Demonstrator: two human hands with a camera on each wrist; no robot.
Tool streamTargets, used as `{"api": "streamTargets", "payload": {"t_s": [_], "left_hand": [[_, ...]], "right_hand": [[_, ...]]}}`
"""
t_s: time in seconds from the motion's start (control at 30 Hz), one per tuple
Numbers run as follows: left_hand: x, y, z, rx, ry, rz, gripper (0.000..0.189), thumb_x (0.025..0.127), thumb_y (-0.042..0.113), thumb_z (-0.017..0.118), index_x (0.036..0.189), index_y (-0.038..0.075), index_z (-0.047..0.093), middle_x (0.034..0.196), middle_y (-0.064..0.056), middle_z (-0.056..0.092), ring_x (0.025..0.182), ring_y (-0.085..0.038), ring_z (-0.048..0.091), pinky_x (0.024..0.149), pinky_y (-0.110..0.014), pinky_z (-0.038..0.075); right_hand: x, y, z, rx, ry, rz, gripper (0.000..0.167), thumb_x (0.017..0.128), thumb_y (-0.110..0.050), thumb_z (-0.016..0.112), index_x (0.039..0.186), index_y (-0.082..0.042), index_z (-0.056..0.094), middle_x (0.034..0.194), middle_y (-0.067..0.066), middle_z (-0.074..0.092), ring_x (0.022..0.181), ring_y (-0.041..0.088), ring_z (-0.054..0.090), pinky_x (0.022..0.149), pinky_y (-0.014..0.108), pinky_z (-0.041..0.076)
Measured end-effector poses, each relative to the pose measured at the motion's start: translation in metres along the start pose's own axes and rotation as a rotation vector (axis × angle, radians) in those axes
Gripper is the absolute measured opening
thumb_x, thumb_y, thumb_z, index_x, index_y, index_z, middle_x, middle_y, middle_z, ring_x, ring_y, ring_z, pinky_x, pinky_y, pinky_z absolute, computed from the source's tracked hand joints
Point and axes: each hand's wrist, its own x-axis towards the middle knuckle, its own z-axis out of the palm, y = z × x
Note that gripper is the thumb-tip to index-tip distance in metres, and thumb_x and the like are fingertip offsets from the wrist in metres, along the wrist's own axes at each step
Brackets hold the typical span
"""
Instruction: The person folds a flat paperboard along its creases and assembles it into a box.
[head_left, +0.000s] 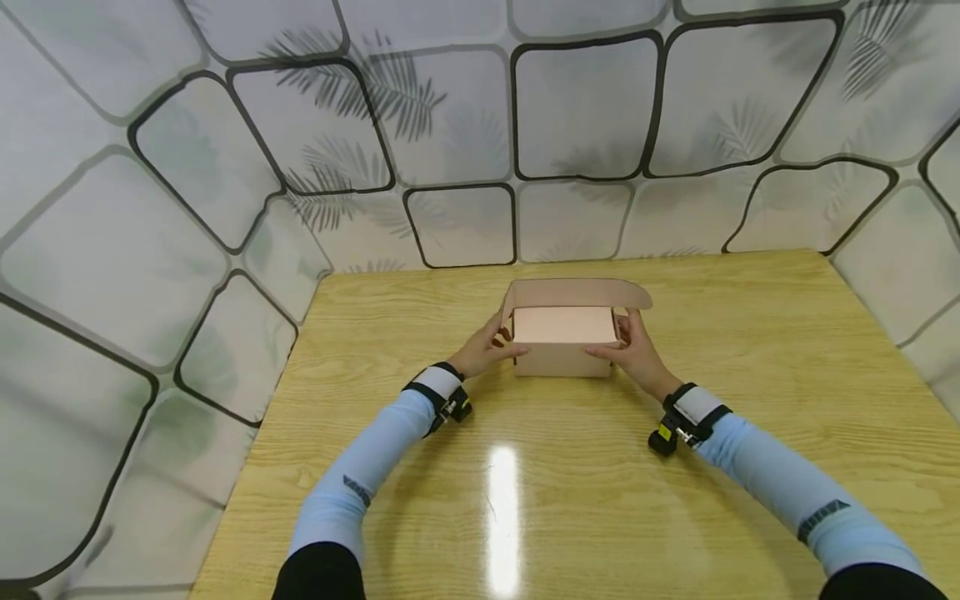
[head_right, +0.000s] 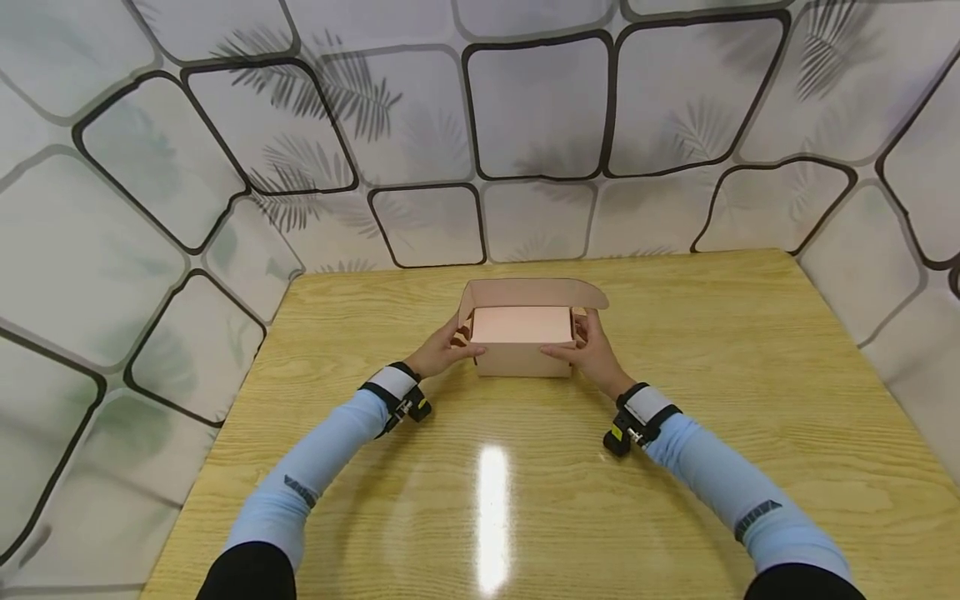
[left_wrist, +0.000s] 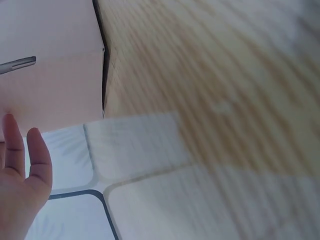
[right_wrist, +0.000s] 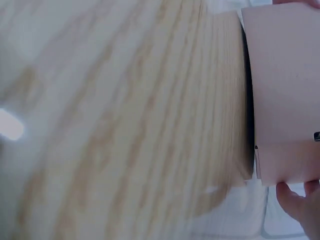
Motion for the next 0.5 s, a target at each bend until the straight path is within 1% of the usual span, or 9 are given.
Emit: {"api": "streamTargets", "payload": {"t_s": [0.03,0.07,0.13,0.23,0.27,0.33,0.37,0.43,0.5], "left_hand": [[-0.0002,-0.001,0.0,0.001,-0.005,0.007,0.09,0.096,0.016,0.061,0.157,0.016,-0.005,0.131,-0.019,0.041,0.103,-0.026,0.046,0.093,-0.042,0.046],[-0.0008,-0.0018,0.0,0.007,-0.009,0.012,0.09,0.097,0.016,0.061,0.157,0.015,-0.006,0.134,-0.019,0.039,0.103,-0.025,0.047,0.092,-0.042,0.046],[-0.0017,-0.0034,0.0002,0.021,-0.018,0.023,0.089,0.097,0.016,0.06,0.156,0.014,-0.007,0.139,-0.019,0.035,0.103,-0.026,0.047,0.092,-0.042,0.046],[-0.0021,-0.0047,0.0003,0.023,-0.033,0.039,0.09,0.098,0.015,0.059,0.156,0.014,-0.01,0.141,-0.02,0.032,0.103,-0.027,0.047,0.091,-0.042,0.046],[-0.0017,-0.0053,0.0002,0.027,-0.034,0.046,0.091,0.098,0.015,0.058,0.156,0.015,-0.012,0.144,-0.02,0.03,0.104,-0.028,0.048,0.09,-0.041,0.047],[-0.0008,-0.0054,-0.0011,0.038,-0.04,0.057,0.091,0.098,0.015,0.058,0.155,0.014,-0.013,0.144,-0.021,0.03,0.105,-0.029,0.049,0.088,-0.04,0.048],[-0.0003,-0.005,-0.002,0.042,-0.042,0.061,0.091,0.098,0.014,0.057,0.155,0.015,-0.015,0.146,-0.022,0.028,0.104,-0.029,0.049,0.087,-0.04,0.048],[0.0003,-0.004,-0.0042,0.052,-0.051,0.061,0.092,0.099,0.014,0.056,0.154,0.013,-0.017,0.151,-0.023,0.023,0.104,-0.03,0.05,0.086,-0.04,0.048],[0.0005,-0.0023,-0.0064,0.061,-0.064,0.059,0.092,0.1,0.014,0.055,0.152,0.012,-0.021,0.155,-0.024,0.016,0.103,-0.03,0.05,0.085,-0.039,0.048]], "right_hand": [[-0.0009,-0.0009,0.001,-0.021,0.016,0.01,0.09,0.088,-0.002,0.069,0.151,-0.028,0.011,0.14,0.018,0.038,0.094,0.002,0.062,0.067,0.017,0.05],[-0.0019,-0.0016,0.0018,-0.036,0.033,0.02,0.09,0.088,-0.004,0.07,0.152,-0.025,0.011,0.145,0.021,0.032,0.096,0.0,0.06,0.07,0.016,0.05],[-0.004,-0.0033,0.004,-0.04,0.07,0.025,0.087,0.086,-0.003,0.071,0.151,-0.016,0.014,0.151,0.022,0.022,0.099,-0.002,0.055,0.073,0.014,0.05],[-0.0062,-0.0051,0.007,0.026,0.106,-0.006,0.078,0.085,0.004,0.07,0.147,-0.004,0.022,0.154,0.02,0.015,0.094,-0.002,0.058,0.073,0.013,0.05],[-0.0062,-0.0055,0.0079,0.051,0.11,-0.031,0.076,0.084,0.007,0.069,0.146,-0.003,0.025,0.153,0.017,0.018,0.091,-0.001,0.059,0.073,0.012,0.051],[-0.0057,-0.0052,0.0082,0.064,0.096,-0.079,0.083,0.084,0.008,0.07,0.151,-0.009,0.025,0.153,0.017,0.02,0.085,0.0,0.063,0.072,0.013,0.052],[-0.0051,-0.0053,0.0079,0.049,0.083,-0.091,0.086,0.084,0.007,0.069,0.154,-0.014,0.023,0.154,0.018,0.021,0.084,0.0,0.065,0.07,0.014,0.052],[-0.0031,-0.0062,0.0076,-0.025,0.063,-0.106,0.094,0.085,0.004,0.069,0.157,-0.023,0.014,0.159,0.015,0.017,0.083,0.006,0.067,0.072,0.013,0.051],[-0.001,-0.0082,0.0075,-0.137,0.045,-0.121,0.101,0.086,0.0,0.07,0.157,-0.026,0.002,0.162,0.017,0.009,0.104,0.018,0.065,0.074,0.01,0.049]]}}
